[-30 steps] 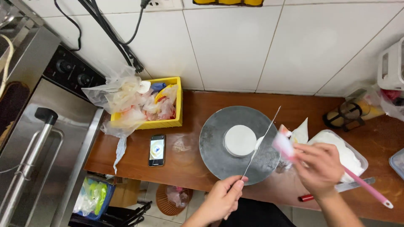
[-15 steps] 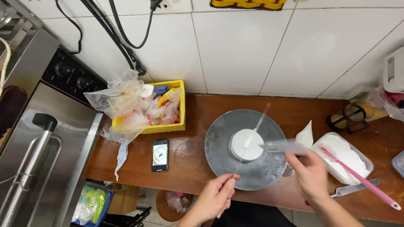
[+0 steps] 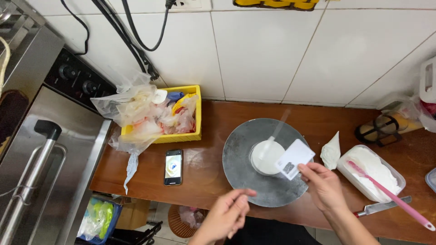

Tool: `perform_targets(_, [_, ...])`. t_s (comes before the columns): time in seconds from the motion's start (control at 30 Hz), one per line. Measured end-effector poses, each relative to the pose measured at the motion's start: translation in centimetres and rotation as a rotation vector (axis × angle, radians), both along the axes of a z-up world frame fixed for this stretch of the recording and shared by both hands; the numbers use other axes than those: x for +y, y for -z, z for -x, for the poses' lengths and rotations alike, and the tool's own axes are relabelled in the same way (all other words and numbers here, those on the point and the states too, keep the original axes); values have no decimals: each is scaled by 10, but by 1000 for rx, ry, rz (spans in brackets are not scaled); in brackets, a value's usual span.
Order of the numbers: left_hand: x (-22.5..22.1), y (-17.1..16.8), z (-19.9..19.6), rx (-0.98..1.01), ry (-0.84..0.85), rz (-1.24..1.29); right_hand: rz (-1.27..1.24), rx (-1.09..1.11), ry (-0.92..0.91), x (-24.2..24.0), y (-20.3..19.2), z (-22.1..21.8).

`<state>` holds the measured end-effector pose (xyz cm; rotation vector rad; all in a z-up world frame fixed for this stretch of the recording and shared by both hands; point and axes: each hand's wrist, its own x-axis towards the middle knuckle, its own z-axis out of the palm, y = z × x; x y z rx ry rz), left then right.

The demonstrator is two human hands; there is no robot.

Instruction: The person pipes white frosting onto a small cake and spreads it using a spatula and a plastic card. They continue to refine the frosting with the card and spatula before moving the cake and turntable aside.

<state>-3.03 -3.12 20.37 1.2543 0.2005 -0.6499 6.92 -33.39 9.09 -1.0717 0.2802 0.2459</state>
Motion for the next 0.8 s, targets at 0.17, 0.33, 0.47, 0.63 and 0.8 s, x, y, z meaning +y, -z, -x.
perform_targets(0.17, [-1,58,-3,-252,-226,-57,192,-28,3,-4,-20,-9])
perform_targets(0.33, [-29,45,-9,-315,-252,24,351,-131,-127,39,-47,2])
perform_targets(0.47, [-34,52,-11,-317,-242,92,610,-329,-108,54,-52,15])
perform_targets(0.63, [-19,69,-24,-322,-326,105,921,-571,-309,44,-51,22])
perform_targets(0.8, [2,117,-20,-157,-481,-337,862,-90,-342,27,-44,-27])
